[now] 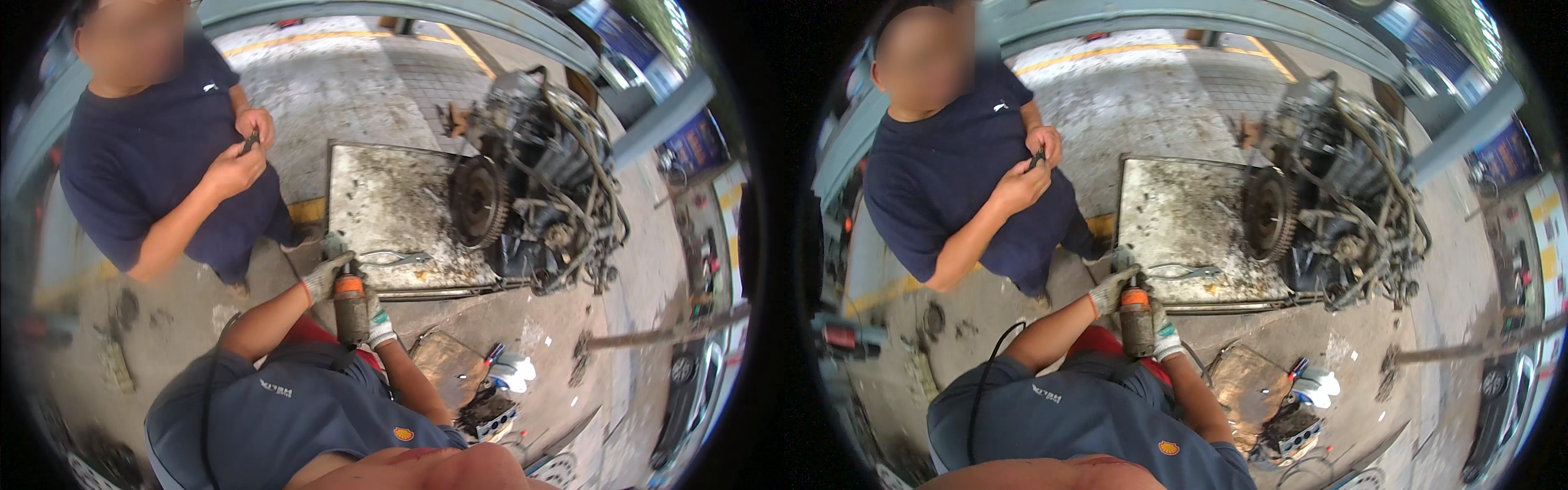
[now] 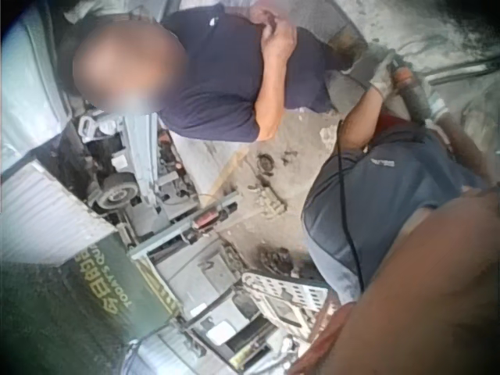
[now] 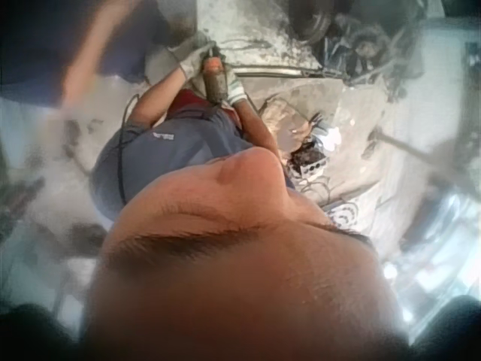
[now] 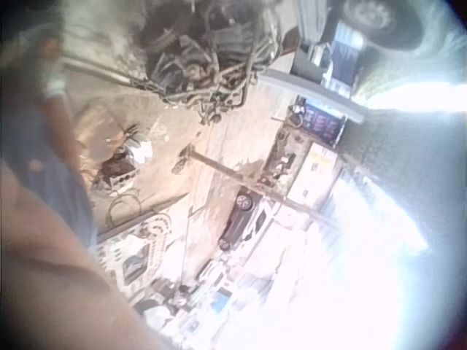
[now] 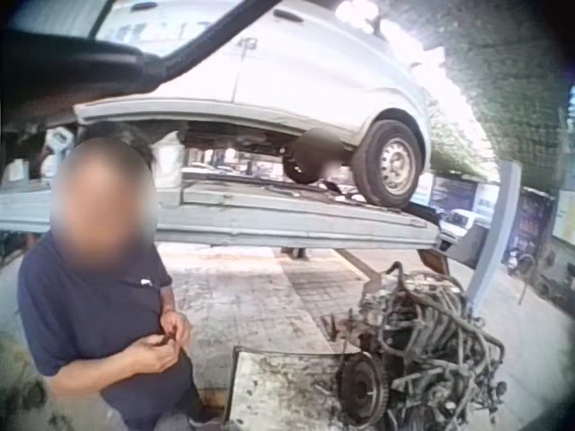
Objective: The person uses a power impact wrench to remove bolts from a car engine mounted on a stand, then handles a metal engine cover and other components. The person places the removed parts on the floor and continues working on the engine assembly.
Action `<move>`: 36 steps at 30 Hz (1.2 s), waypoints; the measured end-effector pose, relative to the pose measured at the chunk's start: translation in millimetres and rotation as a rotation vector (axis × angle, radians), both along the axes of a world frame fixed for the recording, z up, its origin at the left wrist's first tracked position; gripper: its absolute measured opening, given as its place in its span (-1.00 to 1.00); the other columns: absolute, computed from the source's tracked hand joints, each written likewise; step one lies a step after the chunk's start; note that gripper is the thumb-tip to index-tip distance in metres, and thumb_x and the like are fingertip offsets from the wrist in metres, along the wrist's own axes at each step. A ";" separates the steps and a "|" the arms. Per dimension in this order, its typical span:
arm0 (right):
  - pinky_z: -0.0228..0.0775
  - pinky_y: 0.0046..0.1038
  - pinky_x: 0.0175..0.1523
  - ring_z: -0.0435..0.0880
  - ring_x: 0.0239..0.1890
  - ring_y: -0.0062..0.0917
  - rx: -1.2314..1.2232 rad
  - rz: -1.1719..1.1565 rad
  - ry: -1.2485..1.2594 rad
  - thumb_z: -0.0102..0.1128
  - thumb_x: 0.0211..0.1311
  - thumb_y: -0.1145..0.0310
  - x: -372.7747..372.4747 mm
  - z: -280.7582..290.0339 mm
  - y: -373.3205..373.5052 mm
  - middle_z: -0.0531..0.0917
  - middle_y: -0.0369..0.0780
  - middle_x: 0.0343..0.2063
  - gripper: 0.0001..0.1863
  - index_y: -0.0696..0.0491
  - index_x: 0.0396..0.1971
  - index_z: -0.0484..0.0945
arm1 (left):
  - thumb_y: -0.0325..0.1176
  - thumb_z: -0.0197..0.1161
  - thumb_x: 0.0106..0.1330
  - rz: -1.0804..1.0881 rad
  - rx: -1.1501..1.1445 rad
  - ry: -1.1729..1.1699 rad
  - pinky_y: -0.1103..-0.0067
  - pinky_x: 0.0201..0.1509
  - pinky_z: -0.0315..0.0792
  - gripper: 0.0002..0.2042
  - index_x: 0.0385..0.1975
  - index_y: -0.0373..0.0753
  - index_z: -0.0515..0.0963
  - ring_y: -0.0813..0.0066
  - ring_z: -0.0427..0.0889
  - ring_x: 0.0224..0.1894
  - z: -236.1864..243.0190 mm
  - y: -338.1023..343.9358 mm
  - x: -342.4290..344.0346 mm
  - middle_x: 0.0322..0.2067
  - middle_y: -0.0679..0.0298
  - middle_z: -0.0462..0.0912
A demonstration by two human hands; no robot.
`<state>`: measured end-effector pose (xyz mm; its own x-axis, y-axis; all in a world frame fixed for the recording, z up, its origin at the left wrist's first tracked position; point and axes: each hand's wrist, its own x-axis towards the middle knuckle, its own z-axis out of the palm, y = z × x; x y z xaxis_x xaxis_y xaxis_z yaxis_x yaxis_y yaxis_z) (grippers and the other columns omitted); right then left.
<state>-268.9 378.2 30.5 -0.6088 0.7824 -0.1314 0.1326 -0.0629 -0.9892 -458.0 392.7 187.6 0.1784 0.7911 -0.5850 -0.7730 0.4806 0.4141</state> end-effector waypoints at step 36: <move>0.47 -0.28 0.16 0.58 0.04 -0.35 -0.942 0.001 0.453 -0.18 0.51 -0.18 -0.3 95.5 3.0 0.62 -0.21 0.04 -0.43 -0.05 0.15 0.50 | -0.17 0.29 0.44 -0.109 -0.039 -0.140 0.35 -0.23 0.70 -0.63 0.05 -0.33 0.55 0.34 0.72 -0.19 -13.0 14.1 -20.9 -0.12 0.14 0.69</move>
<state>-269.2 381.3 126.0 -0.7541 0.4812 -0.4469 -0.2379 -0.8345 -0.4971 -479.0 406.8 174.6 0.3438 0.7399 -0.5783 -0.7643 0.5782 0.2854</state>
